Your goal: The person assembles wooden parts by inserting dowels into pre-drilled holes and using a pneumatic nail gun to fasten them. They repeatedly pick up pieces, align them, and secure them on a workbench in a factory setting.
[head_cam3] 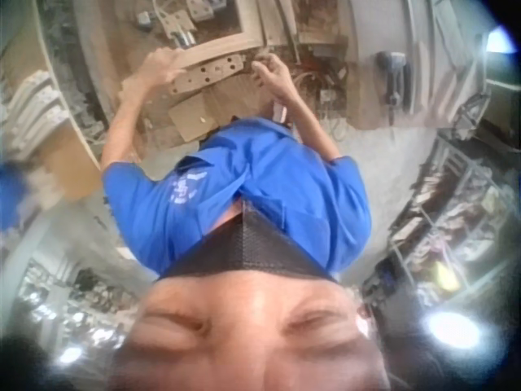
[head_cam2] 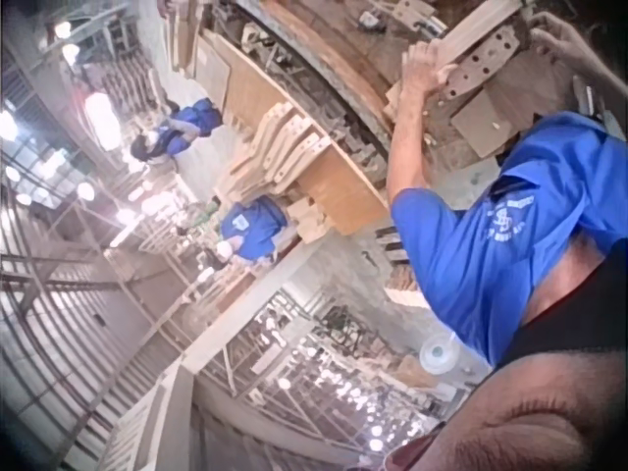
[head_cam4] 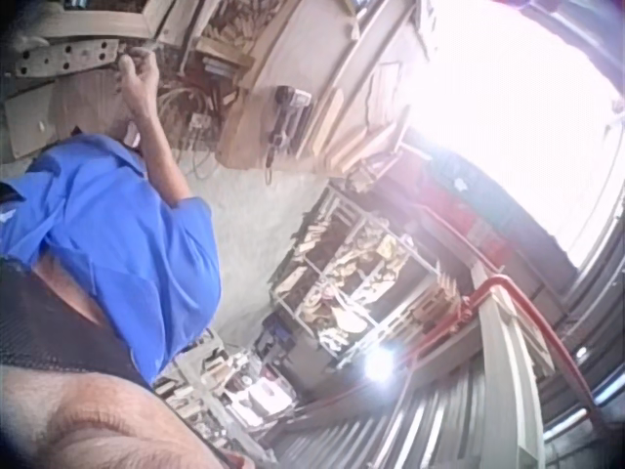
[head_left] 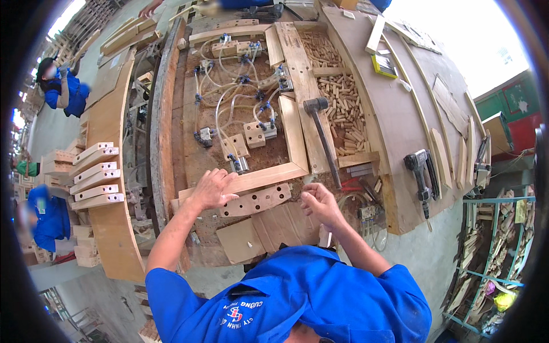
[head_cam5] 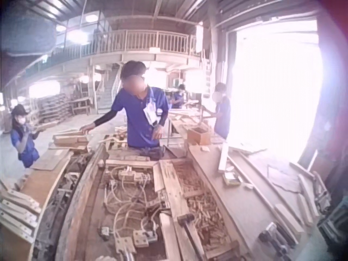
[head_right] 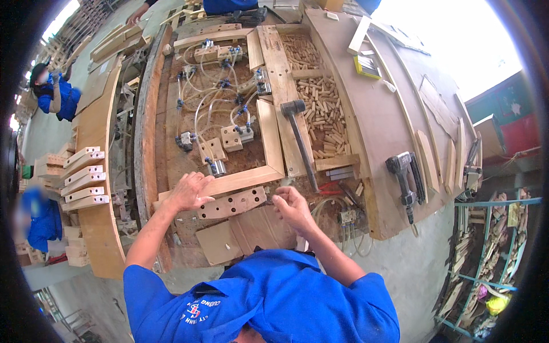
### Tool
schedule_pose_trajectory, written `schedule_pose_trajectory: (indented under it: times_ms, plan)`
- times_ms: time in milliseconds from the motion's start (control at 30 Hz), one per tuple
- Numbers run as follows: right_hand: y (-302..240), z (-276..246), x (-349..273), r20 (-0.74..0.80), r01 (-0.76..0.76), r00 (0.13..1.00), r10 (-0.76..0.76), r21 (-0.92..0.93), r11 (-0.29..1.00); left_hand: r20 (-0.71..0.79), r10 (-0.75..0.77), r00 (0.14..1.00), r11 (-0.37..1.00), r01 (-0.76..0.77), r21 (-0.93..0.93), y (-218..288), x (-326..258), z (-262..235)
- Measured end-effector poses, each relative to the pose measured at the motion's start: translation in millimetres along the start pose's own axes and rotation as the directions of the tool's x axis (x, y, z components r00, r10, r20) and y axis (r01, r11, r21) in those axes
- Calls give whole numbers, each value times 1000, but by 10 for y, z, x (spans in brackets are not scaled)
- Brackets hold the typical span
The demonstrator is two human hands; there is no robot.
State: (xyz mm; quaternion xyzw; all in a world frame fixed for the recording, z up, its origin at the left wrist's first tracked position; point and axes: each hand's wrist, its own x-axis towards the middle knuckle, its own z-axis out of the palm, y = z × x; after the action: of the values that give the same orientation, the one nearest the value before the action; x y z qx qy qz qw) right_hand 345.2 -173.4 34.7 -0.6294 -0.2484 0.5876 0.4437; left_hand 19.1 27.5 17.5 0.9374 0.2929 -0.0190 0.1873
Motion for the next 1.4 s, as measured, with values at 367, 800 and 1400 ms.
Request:
schedule_pose_trajectory:
  times_ms: [367, 800, 1400]
  plan:
    - [-690, -358, 1195, -270, -44, 803, -531, -916, 398, 222, -219, 950, 975, 202, 96, -237, -617, -122]
    - [-579, 52, 1672, -339, -265, 887, -313, -930, 256, 169, -81, 982, 994, 66, 91, -229, -537, 17]
    - [-631, 74, 1696, -360, -287, 884, -297, -921, 263, -493, -401, 772, 915, 369, -165, -1202, 732, -193]
